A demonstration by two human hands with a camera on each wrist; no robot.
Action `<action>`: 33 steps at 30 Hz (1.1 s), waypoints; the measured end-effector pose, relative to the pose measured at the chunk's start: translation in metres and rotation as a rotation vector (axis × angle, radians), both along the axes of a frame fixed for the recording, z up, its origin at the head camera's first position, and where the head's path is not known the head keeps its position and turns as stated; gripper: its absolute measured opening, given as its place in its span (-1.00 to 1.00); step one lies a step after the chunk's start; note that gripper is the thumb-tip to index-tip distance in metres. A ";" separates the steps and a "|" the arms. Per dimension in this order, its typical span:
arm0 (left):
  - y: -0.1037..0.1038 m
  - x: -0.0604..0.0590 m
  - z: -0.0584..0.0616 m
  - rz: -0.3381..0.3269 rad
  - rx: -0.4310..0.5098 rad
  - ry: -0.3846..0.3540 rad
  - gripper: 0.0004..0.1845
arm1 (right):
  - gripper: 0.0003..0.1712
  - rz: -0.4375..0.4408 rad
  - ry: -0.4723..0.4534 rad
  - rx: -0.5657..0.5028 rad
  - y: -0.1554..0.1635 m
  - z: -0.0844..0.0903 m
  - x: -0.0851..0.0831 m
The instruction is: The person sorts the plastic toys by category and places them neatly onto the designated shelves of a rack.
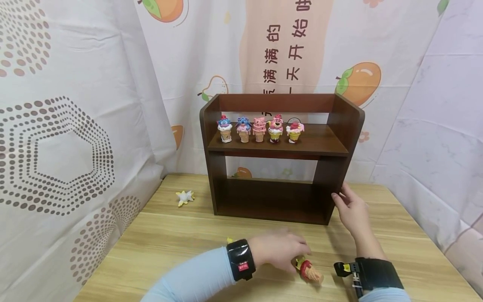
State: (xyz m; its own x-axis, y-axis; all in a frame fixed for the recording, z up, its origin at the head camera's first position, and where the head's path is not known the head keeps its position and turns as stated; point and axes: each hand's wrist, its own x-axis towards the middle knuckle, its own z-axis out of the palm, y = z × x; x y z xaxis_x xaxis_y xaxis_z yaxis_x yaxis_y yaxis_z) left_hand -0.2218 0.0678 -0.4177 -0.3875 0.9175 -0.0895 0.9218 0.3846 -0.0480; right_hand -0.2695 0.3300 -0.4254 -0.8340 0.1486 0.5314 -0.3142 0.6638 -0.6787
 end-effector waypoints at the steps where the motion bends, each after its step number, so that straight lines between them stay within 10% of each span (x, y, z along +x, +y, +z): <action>1: 0.001 0.001 0.000 -0.006 -0.005 0.005 -0.30 | -0.41 0.000 0.000 0.000 0.000 0.000 0.000; 33: 0.025 0.006 -0.018 0.023 -0.101 0.040 -0.60 | -0.45 0.007 0.008 -0.010 0.000 0.000 0.001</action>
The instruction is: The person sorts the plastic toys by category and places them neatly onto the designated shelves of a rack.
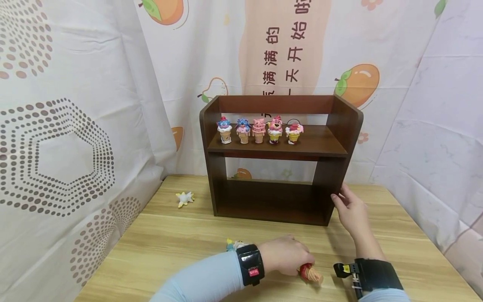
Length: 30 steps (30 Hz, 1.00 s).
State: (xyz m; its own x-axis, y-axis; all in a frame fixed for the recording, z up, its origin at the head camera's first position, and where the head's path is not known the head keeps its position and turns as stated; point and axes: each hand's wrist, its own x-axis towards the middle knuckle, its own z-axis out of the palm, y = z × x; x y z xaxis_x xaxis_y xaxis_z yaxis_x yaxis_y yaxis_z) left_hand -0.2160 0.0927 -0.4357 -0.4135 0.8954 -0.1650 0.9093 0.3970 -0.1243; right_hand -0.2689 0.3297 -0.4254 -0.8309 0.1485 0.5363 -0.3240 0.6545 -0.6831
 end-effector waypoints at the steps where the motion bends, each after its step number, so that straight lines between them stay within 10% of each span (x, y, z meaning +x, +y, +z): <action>1: 0.000 0.000 -0.001 0.000 0.002 0.001 -0.61 | -0.45 0.001 0.001 0.001 0.000 0.000 0.000; 30: -0.007 -0.006 0.002 -0.043 0.149 -0.107 -0.75 | -0.44 -0.003 0.007 0.007 -0.001 0.000 0.001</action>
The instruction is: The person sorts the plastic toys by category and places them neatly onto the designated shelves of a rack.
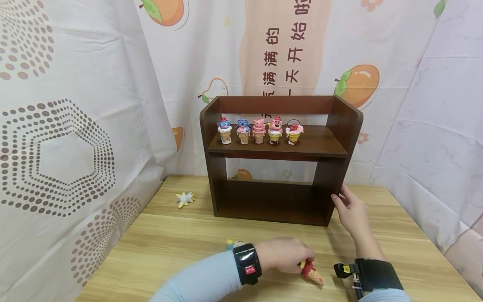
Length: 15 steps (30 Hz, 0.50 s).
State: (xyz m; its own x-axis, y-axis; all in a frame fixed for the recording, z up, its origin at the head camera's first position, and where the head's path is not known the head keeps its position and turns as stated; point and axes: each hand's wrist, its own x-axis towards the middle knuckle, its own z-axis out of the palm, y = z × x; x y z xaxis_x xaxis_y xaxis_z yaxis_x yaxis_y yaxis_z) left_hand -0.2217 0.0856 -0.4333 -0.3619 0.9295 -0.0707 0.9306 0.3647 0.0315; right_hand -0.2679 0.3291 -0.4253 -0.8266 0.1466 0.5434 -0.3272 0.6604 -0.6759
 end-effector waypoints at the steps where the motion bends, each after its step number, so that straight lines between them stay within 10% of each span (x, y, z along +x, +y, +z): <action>1: 0.000 0.000 0.001 0.003 0.004 -0.008 -0.75 | -0.45 -0.002 0.001 0.002 0.000 0.000 0.000; 15: -0.005 -0.001 0.003 0.025 0.053 -0.034 -0.76 | -0.44 -0.006 -0.003 -0.001 0.000 0.001 0.001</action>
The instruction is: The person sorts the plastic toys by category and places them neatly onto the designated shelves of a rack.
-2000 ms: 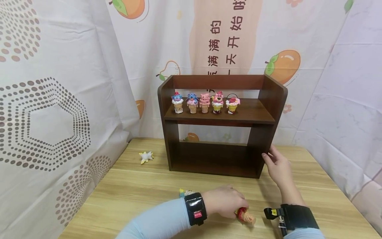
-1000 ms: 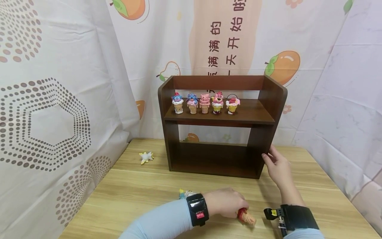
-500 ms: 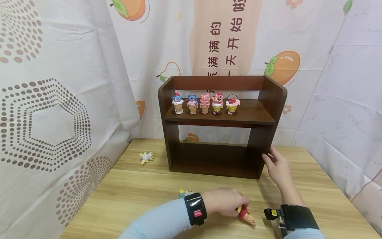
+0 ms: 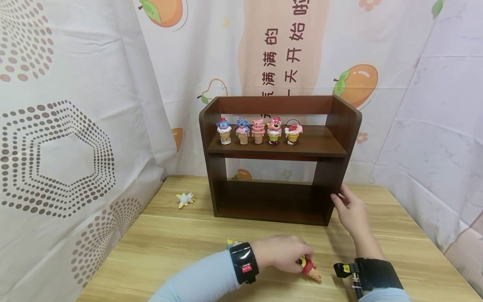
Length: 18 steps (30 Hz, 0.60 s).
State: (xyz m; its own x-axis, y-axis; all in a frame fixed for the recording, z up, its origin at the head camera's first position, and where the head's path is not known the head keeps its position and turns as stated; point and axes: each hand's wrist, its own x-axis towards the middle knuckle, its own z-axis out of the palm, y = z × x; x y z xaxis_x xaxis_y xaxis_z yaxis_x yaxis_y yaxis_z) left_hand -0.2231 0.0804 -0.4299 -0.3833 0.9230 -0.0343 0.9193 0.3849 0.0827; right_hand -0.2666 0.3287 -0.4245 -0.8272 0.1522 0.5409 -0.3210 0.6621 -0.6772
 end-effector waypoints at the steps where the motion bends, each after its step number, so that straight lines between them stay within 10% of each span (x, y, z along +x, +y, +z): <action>1: 0.000 0.000 0.000 -0.002 0.007 -0.004 -0.76 | -0.44 -0.001 -0.002 -0.001 0.000 0.000 0.000; 18: -0.008 0.000 0.008 -0.005 0.080 0.032 -0.83 | -0.41 -0.002 -0.004 0.004 0.002 -0.002 -0.002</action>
